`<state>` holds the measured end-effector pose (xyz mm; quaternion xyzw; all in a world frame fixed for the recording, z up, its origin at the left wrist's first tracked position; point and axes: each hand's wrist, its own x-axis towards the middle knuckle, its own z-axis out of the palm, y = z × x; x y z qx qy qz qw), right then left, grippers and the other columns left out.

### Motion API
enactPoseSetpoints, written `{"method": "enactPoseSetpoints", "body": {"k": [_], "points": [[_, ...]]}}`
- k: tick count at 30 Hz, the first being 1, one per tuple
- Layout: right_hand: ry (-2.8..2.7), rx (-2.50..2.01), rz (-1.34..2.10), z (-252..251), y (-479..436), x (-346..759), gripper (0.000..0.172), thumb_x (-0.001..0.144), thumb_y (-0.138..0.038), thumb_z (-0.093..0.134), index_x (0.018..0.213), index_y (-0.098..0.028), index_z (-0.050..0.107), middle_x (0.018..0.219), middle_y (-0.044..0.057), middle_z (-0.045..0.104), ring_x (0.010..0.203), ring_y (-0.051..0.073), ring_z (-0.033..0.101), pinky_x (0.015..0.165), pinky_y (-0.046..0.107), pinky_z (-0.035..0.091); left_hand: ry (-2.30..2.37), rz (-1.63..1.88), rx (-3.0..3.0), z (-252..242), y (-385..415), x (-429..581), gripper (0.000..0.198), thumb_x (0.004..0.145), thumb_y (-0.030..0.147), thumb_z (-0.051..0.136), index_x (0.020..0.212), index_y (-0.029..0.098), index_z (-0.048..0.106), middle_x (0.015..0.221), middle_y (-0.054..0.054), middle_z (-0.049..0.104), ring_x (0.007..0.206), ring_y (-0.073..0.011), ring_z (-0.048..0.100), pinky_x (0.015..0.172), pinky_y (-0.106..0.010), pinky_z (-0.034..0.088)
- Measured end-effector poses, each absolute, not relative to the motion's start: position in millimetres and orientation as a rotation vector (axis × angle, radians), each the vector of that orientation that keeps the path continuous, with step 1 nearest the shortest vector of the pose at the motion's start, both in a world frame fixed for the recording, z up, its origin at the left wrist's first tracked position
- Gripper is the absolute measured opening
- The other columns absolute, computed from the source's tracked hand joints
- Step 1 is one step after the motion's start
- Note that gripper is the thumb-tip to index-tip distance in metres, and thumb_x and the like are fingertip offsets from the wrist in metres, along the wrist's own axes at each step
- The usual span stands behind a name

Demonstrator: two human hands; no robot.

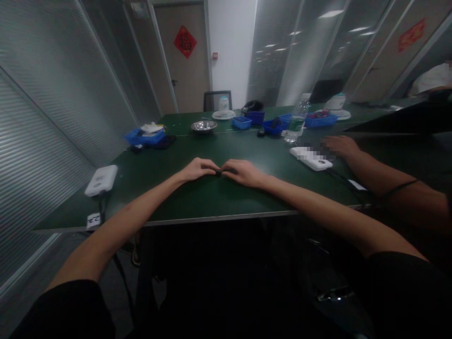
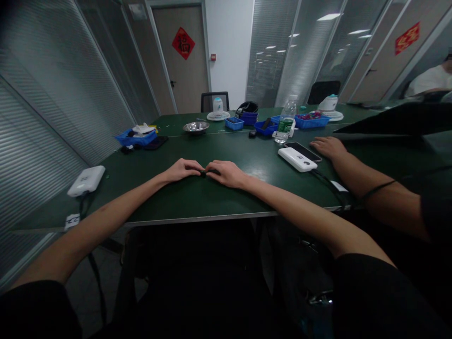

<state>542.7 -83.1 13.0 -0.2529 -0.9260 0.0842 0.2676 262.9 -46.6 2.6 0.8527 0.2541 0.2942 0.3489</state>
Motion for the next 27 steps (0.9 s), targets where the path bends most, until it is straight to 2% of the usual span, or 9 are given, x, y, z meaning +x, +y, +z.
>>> {"method": "enactPoseSetpoints", "body": {"k": [4,11,13,18,21,27], "points": [[-2.436,-0.742,0.372,12.4,-80.6,538.8,0.025,0.106,-0.036,0.056,0.112,-0.017,0.072,0.089,0.005,0.073,0.075,0.017,0.064,0.072,0.027,0.044,0.700,0.807,2.270,2.5,-51.4,265.8,0.029,0.092,0.037,0.079,0.113,0.018,0.084,0.109,-0.011,0.075,0.100,-0.0232,0.069,0.093,-0.037,0.052],[-2.450,-0.681,0.206,14.9,-85.9,539.4,0.025,0.105,-0.036,0.058,0.117,-0.020,0.073,0.112,0.009,0.073,0.095,0.021,0.067,0.082,0.030,0.046,0.704,0.649,2.134,3.8,-40.2,258.3,0.035,0.090,0.040,0.080,0.118,0.020,0.082,0.115,-0.009,0.076,0.107,-0.0241,0.069,0.097,-0.037,0.052],[-2.445,-0.710,0.256,17.2,-87.4,539.0,0.026,0.106,-0.038,0.057,0.116,-0.021,0.074,0.109,0.008,0.074,0.091,0.020,0.067,0.080,0.029,0.046,0.700,0.631,2.125,3.5,-39.0,257.8,0.034,0.091,0.040,0.079,0.118,0.020,0.082,0.115,-0.009,0.076,0.108,-0.0239,0.069,0.097,-0.037,0.051],[-2.277,-0.886,0.645,19.1,-80.6,539.8,0.030,0.102,-0.042,0.060,0.104,-0.016,0.075,0.080,0.002,0.073,0.069,0.015,0.063,0.070,0.027,0.045,0.709,0.720,2.232,7.0,-48.0,263.5,0.036,0.089,0.039,0.080,0.117,0.018,0.082,0.111,-0.011,0.073,0.099,-0.0223,0.067,0.088,-0.035,0.053],[-2.165,-0.954,0.736,17.1,-73.1,542.6,0.032,0.100,-0.044,0.062,0.102,-0.015,0.076,0.080,0.003,0.074,0.071,0.015,0.065,0.072,0.028,0.048,0.753,0.716,2.268,11.4,-52.0,264.0,0.039,0.089,0.038,0.080,0.122,0.017,0.080,0.107,-0.010,0.072,0.094,-0.0213,0.065,0.085,-0.035,0.052],[-2.198,-0.892,0.695,14.8,-70.9,543.3,0.033,0.099,-0.045,0.063,0.105,-0.016,0.076,0.087,0.004,0.075,0.075,0.016,0.066,0.076,0.029,0.048,0.807,0.691,2.255,10.9,-50.6,263.2,0.051,0.091,0.038,0.076,0.137,0.016,0.072,0.105,-0.009,0.070,0.091,-0.0199,0.064,0.082,-0.034,0.051]]}}
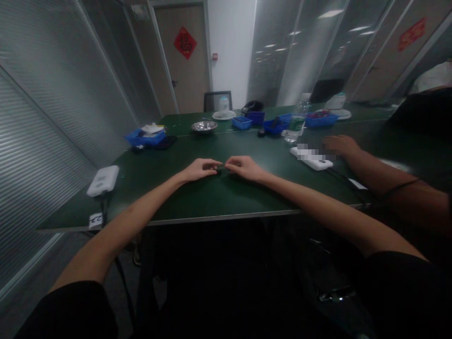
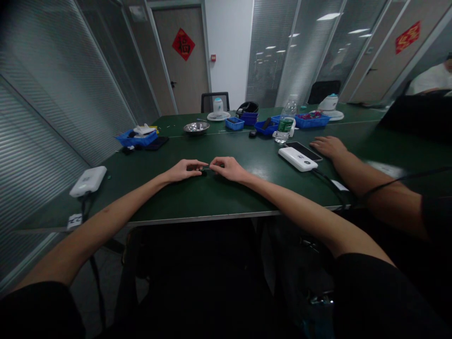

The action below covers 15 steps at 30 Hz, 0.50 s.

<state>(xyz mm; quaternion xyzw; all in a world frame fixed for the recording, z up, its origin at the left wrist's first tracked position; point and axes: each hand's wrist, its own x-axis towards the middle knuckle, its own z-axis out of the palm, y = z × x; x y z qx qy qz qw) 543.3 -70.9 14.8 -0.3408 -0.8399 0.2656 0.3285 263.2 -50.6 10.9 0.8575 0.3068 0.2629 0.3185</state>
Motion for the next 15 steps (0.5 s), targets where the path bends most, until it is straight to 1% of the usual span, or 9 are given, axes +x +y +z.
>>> {"method": "enactPoseSetpoints", "body": {"k": [4,9,12,15], "points": [[-2.229,-0.888,0.567,16.1,-75.5,542.9,0.031,0.100,-0.042,0.062,0.106,-0.016,0.077,0.089,0.004,0.075,0.077,0.016,0.063,0.075,0.029,0.046,0.811,0.701,2.255,7.3,-49.3,263.1,0.050,0.093,0.036,0.073,0.139,0.017,0.071,0.107,-0.009,0.071,0.094,-0.0204,0.065,0.085,-0.034,0.051],[-2.221,-0.891,0.520,15.8,-79.4,543.5,0.028,0.098,-0.039,0.063,0.100,-0.016,0.078,0.084,0.004,0.073,0.073,0.015,0.062,0.072,0.028,0.045,0.829,0.719,2.255,7.9,-49.5,261.1,0.042,0.092,0.034,0.073,0.131,0.017,0.075,0.110,-0.010,0.072,0.096,-0.0218,0.066,0.088,-0.036,0.053],[-2.242,-0.874,0.516,16.0,-81.0,543.1,0.027,0.098,-0.038,0.062,0.101,-0.016,0.078,0.086,0.004,0.073,0.074,0.016,0.062,0.073,0.029,0.045,0.792,0.717,2.253,10.3,-51.6,261.9,0.035,0.093,0.034,0.073,0.123,0.016,0.079,0.113,-0.011,0.073,0.100,-0.0232,0.067,0.092,-0.037,0.053],[-2.274,-0.853,0.483,16.2,-81.9,542.3,0.027,0.099,-0.038,0.061,0.102,-0.017,0.077,0.088,0.004,0.074,0.075,0.016,0.063,0.074,0.029,0.045,0.744,0.694,2.247,11.5,-53.7,264.3,0.033,0.094,0.034,0.073,0.121,0.017,0.080,0.116,-0.011,0.073,0.105,-0.0242,0.068,0.096,-0.039,0.052]]}}
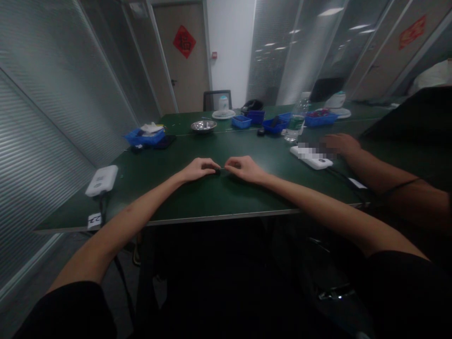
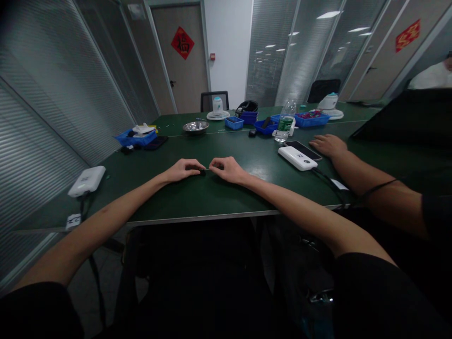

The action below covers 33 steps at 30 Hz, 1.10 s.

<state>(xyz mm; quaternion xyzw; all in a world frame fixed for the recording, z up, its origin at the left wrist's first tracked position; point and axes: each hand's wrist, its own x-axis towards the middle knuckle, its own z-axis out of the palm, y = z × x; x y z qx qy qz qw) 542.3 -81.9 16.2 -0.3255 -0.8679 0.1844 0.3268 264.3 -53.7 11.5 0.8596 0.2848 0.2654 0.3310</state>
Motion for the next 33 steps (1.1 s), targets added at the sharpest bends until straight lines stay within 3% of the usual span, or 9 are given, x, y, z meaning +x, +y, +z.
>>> {"method": "enactPoseSetpoints", "body": {"k": [8,13,18,24,28,33], "points": [[-2.398,-0.687,0.335,14.9,-84.3,540.6,0.023,0.104,-0.034,0.058,0.109,-0.017,0.074,0.101,0.009,0.075,0.087,0.020,0.067,0.082,0.031,0.048,0.703,0.668,2.282,8.0,-52.1,267.2,0.032,0.096,0.035,0.071,0.122,0.019,0.081,0.115,-0.010,0.073,0.104,-0.0230,0.068,0.095,-0.037,0.052],[-2.333,-0.843,0.571,15.4,-77.4,539.6,0.028,0.103,-0.040,0.059,0.105,-0.016,0.073,0.083,0.003,0.074,0.071,0.015,0.063,0.070,0.027,0.045,0.716,0.717,2.369,10.0,-60.9,273.8,0.028,0.097,0.033,0.070,0.118,0.018,0.082,0.110,-0.010,0.073,0.100,-0.0232,0.068,0.094,-0.037,0.052],[-2.279,-0.890,0.616,17.2,-77.4,540.2,0.031,0.103,-0.043,0.059,0.108,-0.016,0.073,0.079,0.002,0.072,0.069,0.015,0.063,0.069,0.026,0.045,0.738,0.818,2.349,9.1,-59.9,273.9,0.032,0.096,0.035,0.071,0.123,0.019,0.081,0.114,-0.011,0.074,0.103,-0.0239,0.067,0.097,-0.039,0.051],[-2.488,-0.628,0.170,19.0,-86.6,542.1,0.028,0.107,-0.037,0.055,0.118,-0.018,0.072,0.109,0.010,0.073,0.091,0.021,0.067,0.081,0.032,0.047,0.744,0.633,2.091,7.2,-43.6,260.5,0.040,0.094,0.045,0.073,0.119,0.015,0.082,0.104,-0.011,0.077,0.093,-0.0222,0.069,0.088,-0.034,0.053],[-2.476,-0.632,0.164,18.0,-84.7,538.4,0.027,0.107,-0.037,0.055,0.119,-0.020,0.072,0.111,0.010,0.073,0.094,0.022,0.067,0.083,0.032,0.048,0.693,0.599,2.110,6.4,-43.2,261.5,0.039,0.092,0.046,0.075,0.117,0.017,0.081,0.113,-0.010,0.075,0.103,-0.0237,0.069,0.092,-0.035,0.052],[-2.293,-0.854,0.319,14.8,-75.9,538.1,0.024,0.103,-0.035,0.060,0.111,-0.016,0.074,0.092,0.007,0.075,0.078,0.019,0.067,0.076,0.030,0.047,0.731,0.659,2.119,6.8,-46.6,268.2,0.062,0.090,0.043,0.079,0.145,0.017,0.066,0.119,-0.013,0.073,0.102,-0.0228,0.068,0.090,-0.036,0.053]]}}
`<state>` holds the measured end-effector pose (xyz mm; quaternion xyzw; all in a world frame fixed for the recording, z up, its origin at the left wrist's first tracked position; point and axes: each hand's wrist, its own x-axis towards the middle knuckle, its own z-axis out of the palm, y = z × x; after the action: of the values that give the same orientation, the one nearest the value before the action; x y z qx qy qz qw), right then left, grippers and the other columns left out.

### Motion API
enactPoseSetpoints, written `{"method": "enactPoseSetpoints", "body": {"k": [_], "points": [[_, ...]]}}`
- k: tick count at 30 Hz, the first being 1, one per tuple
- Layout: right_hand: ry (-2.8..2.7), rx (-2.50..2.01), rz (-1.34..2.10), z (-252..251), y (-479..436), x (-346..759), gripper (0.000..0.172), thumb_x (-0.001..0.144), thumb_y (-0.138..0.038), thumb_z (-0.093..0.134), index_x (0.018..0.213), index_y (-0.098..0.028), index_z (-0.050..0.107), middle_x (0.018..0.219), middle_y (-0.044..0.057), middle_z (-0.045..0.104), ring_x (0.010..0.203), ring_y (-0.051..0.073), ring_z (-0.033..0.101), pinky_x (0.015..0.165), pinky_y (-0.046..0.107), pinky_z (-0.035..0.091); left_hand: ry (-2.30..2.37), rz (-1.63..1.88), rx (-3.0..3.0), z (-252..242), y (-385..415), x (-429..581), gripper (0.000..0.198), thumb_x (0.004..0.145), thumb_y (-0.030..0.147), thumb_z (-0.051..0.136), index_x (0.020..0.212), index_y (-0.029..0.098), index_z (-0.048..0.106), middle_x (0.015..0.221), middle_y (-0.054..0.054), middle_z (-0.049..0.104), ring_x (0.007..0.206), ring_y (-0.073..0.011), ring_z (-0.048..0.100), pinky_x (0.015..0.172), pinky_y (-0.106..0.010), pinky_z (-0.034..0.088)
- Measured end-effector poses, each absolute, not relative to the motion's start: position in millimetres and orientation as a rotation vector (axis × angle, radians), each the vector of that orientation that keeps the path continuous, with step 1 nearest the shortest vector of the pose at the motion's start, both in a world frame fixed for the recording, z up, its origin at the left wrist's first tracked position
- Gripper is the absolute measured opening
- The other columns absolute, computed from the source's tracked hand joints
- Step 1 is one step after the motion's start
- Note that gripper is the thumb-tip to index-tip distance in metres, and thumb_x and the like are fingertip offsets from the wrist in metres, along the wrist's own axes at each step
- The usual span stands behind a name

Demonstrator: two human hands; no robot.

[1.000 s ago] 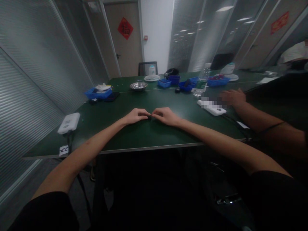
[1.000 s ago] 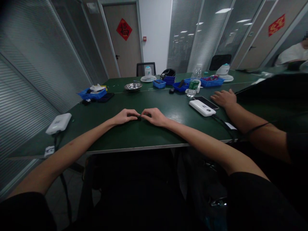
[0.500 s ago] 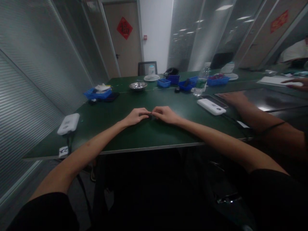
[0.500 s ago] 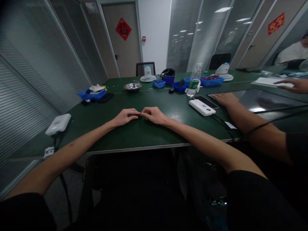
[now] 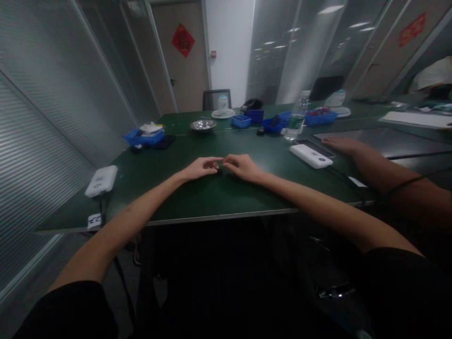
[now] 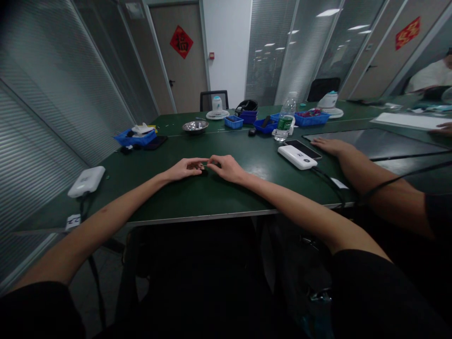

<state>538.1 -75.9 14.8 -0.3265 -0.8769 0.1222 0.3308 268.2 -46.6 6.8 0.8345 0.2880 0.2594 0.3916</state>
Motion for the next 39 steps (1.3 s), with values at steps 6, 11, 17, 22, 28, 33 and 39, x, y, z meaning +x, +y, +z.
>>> {"method": "enactPoseSetpoints", "body": {"k": [6,11,17,22,28,33,39], "points": [[-2.142,-1.070,0.321,10.6,-65.9,549.8,0.026,0.101,-0.038,0.062,0.105,-0.018,0.077,0.091,0.005,0.077,0.077,0.018,0.067,0.075,0.028,0.047,0.812,0.664,2.186,11.4,-47.2,260.7,0.066,0.090,0.043,0.078,0.148,0.016,0.062,0.116,-0.012,0.074,0.097,-0.0223,0.069,0.087,-0.036,0.053],[-2.100,-1.139,0.292,9.8,-61.6,552.7,0.027,0.101,-0.040,0.061,0.106,-0.019,0.077,0.092,0.005,0.077,0.076,0.018,0.068,0.074,0.028,0.049,0.839,0.778,2.389,11.2,-51.4,258.5,0.034,0.104,0.030,0.054,0.127,0.018,0.075,0.127,-0.012,0.069,0.105,-0.0226,0.068,0.094,-0.039,0.056],[-2.087,-1.133,0.276,9.8,-61.4,552.7,0.026,0.101,-0.040,0.061,0.106,-0.020,0.078,0.093,0.005,0.078,0.078,0.019,0.069,0.077,0.028,0.050,0.762,0.789,2.648,8.3,-60.2,275.5,0.075,0.091,-0.001,0.037,0.159,0.027,0.051,0.166,-0.008,0.040,0.146,-0.0240,0.047,0.122,-0.047,0.041],[-2.102,-1.158,0.247,10.7,-63.6,552.4,0.025,0.101,-0.039,0.061,0.106,-0.020,0.078,0.090,0.005,0.078,0.078,0.019,0.069,0.076,0.027,0.048,0.756,0.569,2.765,12.7,-65.7,277.7,0.058,0.101,0.016,0.045,0.159,0.022,0.052,0.168,-0.009,0.040,0.155,-0.0265,0.036,0.129,-0.048,0.029],[-2.064,-1.229,0.218,11.3,-61.4,553.3,0.025,0.101,-0.038,0.062,0.106,-0.020,0.078,0.090,0.006,0.078,0.078,0.019,0.069,0.075,0.028,0.048,0.805,0.426,2.802,14.3,-66.0,273.5,0.050,0.111,0.033,0.039,0.157,0.022,0.053,0.170,-0.007,0.037,0.157,-0.0244,0.034,0.129,-0.046,0.028],[-2.057,-1.277,0.206,11.4,-59.6,555.8,0.025,0.101,-0.039,0.062,0.105,-0.020,0.078,0.090,0.006,0.078,0.077,0.019,0.068,0.076,0.029,0.048,0.808,0.336,2.855,14.4,-60.5,271.7,0.053,0.113,0.037,0.034,0.160,0.020,0.049,0.162,-0.008,0.050,0.152,-0.0200,0.043,0.127,-0.038,0.031],[-2.079,-1.255,0.229,13.8,-63.8,556.2,0.025,0.102,-0.038,0.061,0.107,-0.021,0.078,0.094,0.006,0.078,0.080,0.019,0.069,0.077,0.029,0.049,1.307,0.247,2.842,13.7,-21.9,210.0,0.056,0.110,0.039,0.036,0.158,0.017,0.054,0.159,-0.010,0.053,0.147,-0.0251,0.049,0.124,-0.039,0.034]]}}
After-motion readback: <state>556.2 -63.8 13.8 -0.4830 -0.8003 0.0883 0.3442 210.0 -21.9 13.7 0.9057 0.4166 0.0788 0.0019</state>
